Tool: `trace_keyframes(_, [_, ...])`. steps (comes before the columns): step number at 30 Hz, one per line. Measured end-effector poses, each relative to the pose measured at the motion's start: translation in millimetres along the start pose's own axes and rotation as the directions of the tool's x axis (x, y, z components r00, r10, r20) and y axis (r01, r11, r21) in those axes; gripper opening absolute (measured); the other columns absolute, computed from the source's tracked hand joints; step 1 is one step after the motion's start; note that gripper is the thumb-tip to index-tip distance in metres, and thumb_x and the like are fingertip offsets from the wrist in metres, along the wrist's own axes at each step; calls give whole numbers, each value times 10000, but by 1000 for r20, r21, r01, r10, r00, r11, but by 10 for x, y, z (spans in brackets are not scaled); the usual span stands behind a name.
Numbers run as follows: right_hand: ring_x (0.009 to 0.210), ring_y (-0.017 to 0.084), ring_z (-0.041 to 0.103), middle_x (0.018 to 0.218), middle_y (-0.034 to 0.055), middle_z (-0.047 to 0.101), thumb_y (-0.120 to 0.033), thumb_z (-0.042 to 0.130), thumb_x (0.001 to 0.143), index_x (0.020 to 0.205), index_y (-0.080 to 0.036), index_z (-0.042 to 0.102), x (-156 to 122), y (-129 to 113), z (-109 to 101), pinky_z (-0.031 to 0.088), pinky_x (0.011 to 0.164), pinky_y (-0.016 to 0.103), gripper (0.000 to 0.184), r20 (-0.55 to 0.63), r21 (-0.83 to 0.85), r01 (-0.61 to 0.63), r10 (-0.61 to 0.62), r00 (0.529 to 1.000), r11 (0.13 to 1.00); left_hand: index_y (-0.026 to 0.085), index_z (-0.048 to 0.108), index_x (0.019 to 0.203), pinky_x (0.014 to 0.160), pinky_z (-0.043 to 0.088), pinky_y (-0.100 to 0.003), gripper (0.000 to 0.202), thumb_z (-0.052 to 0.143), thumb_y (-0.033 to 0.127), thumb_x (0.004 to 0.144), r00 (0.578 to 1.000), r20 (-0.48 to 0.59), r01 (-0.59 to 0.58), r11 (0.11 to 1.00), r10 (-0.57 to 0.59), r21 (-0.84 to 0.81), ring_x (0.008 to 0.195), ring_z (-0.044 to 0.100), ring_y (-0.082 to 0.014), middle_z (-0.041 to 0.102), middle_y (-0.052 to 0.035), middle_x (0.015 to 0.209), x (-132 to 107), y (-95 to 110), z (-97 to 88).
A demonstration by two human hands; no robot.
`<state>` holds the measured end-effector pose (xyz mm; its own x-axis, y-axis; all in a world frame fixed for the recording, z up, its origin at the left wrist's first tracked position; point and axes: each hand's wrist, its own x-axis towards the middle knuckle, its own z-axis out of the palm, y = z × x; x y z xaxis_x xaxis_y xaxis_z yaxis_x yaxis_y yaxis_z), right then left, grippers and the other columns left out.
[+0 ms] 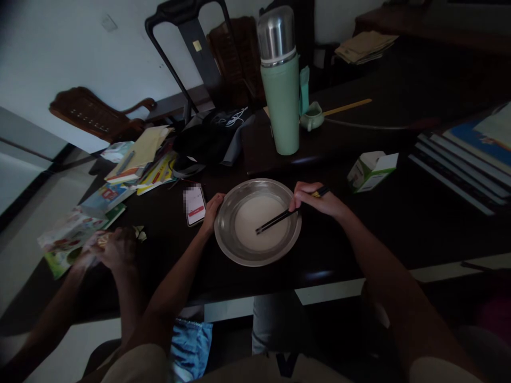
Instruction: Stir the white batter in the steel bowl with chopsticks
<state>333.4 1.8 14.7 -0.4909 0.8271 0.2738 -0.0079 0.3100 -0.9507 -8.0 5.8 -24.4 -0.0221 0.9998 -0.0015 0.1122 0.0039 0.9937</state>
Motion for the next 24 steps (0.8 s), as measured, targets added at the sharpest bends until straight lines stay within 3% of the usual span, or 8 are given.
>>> trace_keyframes(2, [752, 201, 629, 731, 49, 717, -479, 584, 877, 646, -217, 656, 18, -2, 22, 463, 719, 346, 356, 1, -46, -2, 2, 1000, 999, 174, 598, 791, 599, 354, -253, 365, 588, 537, 765, 1000, 6, 9, 1000, -9, -8, 627, 439, -127, 526, 3, 683, 2, -9, -4])
trace_keyframes(7, [660, 179, 622, 658, 29, 682, -469, 549, 902, 600, -214, 635, -5, 22, -73, 461, 714, 346, 405, -211, -20, -3, -2, 977, 1000, 175, 604, 795, 627, 377, -255, 352, 563, 524, 790, 1000, 10, -19, 999, 19, 35, 663, 465, -134, 541, -2, 712, 10, -21, -17])
trace_keyframes(11, [621, 183, 606, 608, 25, 669, -488, 521, 909, 572, -218, 612, -14, 6, -54, 462, 666, 348, 442, -87, 49, -1, 5, 996, 999, 175, 603, 810, 628, 388, -256, 355, 547, 526, 801, 1000, 16, -18, 999, 17, 48, 658, 474, -134, 541, -1, 705, 22, -40, -27])
trace_keyframes(14, [721, 199, 622, 687, 28, 704, -509, 557, 878, 615, -229, 641, 18, -13, 16, 469, 708, 352, 393, 17, -29, -13, 14, 1000, 1000, 177, 599, 814, 619, 382, -255, 346, 548, 519, 804, 1000, 17, -9, 1000, 9, 28, 643, 469, -131, 538, 3, 696, 24, -50, -30])
trace_keyframes(17, [758, 198, 638, 729, 29, 719, -518, 579, 860, 638, -230, 654, 36, -23, 16, 467, 747, 349, 372, -49, -93, -35, 31, 998, 995, 177, 597, 801, 628, 383, -257, 344, 550, 517, 802, 1000, 15, -16, 999, 15, 32, 660, 477, -136, 544, -3, 708, 18, -41, -27])
trace_keyframes(20, [688, 185, 646, 683, 32, 702, -513, 569, 873, 608, -215, 631, 15, -28, -47, 469, 733, 341, 403, -161, -48, -56, 47, 986, 997, 177, 595, 790, 636, 390, -260, 341, 552, 515, 800, 1000, 10, -16, 999, 16, 42, 670, 486, -140, 551, -5, 707, 15, -25, -20])
trace_keyframes(24, [633, 186, 631, 625, 37, 688, -511, 538, 892, 577, -209, 609, -4, -32, -48, 473, 681, 342, 443, -78, 33, -36, 39, 996, 999, 173, 605, 793, 636, 396, -260, 333, 554, 502, 803, 1000, 0, -15, 999, 15, 46, 664, 488, -136, 562, -4, 708, 13, -6, -17])
